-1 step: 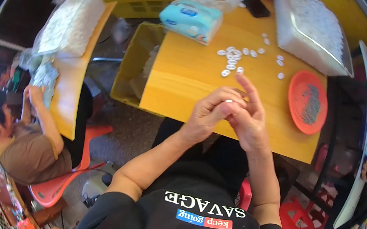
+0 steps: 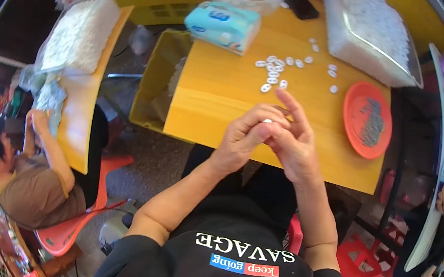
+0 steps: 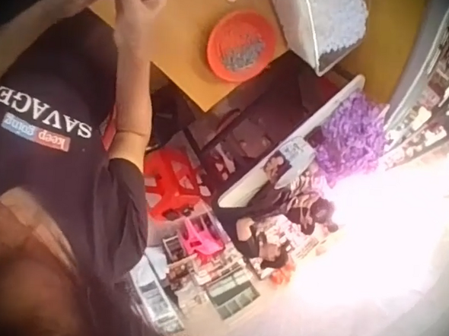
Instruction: Assembling small plastic fasteners by manually inserting metal pins.
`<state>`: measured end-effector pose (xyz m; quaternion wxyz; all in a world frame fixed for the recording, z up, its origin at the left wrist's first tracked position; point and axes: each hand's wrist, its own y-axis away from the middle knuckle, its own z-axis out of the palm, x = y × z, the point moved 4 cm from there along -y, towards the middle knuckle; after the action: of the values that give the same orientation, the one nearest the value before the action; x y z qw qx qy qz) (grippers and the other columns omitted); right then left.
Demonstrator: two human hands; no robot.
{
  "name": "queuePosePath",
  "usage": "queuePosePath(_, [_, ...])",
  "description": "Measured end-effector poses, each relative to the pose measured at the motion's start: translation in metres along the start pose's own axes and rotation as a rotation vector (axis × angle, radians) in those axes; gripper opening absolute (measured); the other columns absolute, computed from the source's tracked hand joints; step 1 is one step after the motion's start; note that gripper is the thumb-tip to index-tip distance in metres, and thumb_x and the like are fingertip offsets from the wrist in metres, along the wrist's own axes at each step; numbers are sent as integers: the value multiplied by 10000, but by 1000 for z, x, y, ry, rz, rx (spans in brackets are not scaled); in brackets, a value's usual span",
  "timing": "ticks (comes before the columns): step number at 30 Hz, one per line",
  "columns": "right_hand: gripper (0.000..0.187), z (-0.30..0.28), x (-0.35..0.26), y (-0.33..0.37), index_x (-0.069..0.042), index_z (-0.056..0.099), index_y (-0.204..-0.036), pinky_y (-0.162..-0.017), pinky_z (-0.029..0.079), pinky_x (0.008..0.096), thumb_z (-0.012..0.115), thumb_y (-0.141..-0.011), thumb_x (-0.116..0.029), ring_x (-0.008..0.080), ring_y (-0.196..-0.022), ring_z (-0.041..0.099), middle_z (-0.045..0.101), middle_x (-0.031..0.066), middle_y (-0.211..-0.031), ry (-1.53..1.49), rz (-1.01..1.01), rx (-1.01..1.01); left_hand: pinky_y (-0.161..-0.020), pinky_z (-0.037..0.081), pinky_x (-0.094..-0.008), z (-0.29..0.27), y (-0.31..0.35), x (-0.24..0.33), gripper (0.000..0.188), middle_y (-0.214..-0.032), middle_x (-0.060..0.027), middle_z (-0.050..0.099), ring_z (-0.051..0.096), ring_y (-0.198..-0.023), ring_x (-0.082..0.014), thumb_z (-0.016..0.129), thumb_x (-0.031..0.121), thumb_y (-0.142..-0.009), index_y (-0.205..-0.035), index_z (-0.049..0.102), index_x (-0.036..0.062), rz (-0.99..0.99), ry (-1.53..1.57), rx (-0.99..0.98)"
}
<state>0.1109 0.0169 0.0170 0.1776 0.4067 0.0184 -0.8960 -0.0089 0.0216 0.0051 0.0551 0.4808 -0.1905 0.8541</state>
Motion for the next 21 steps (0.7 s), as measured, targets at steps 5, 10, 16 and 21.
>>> queuePosePath(5, [606, -8, -9, -2, -16, 350, -1460, -799, 528, 290, 640, -950, -165, 121, -875, 608, 639, 77, -1050, 157, 17, 20, -922, 459, -282, -38, -9, 45, 227, -1032, -81, 641, 597, -1018, -161, 535, 147, -1002, -1157, 621, 4, 19, -427, 200])
queuePosePath(10, [378, -48, -26, -2, 40, 565, -1264, -776, 516, 259, 618, -964, -183, 110, -818, 606, 645, 69, -1009, 510, -83, 205, -878, 476, -245, -136, -14, 77, 271, -1096, -55, 612, 592, -979, -109, 592, 86, -968, -1228, 605, 9, 88, -883, 576])
queuePosePath(16, [221, -94, -60, -16, 17, 670, -1095, -661, 486, 242, 636, -934, -131, 86, -738, 587, 663, 48, -868, 957, -271, 385, -970, 444, -342, -141, -10, 81, 378, -1302, -130, 531, 535, -1158, -224, 603, 82, -941, -1303, 525, 8, 229, -1282, 595])
queuePosePath(21, [179, -103, -94, -73, 10, 688, -1017, -714, 535, 368, 594, -907, -95, 279, -842, 679, 676, 168, -991, 1460, -583, 440, -877, 481, -299, -69, -13, 23, 263, -1132, -79, 607, 596, -998, -156, 563, 65, -958, -1218, 571, 27, 36, -767, 395])
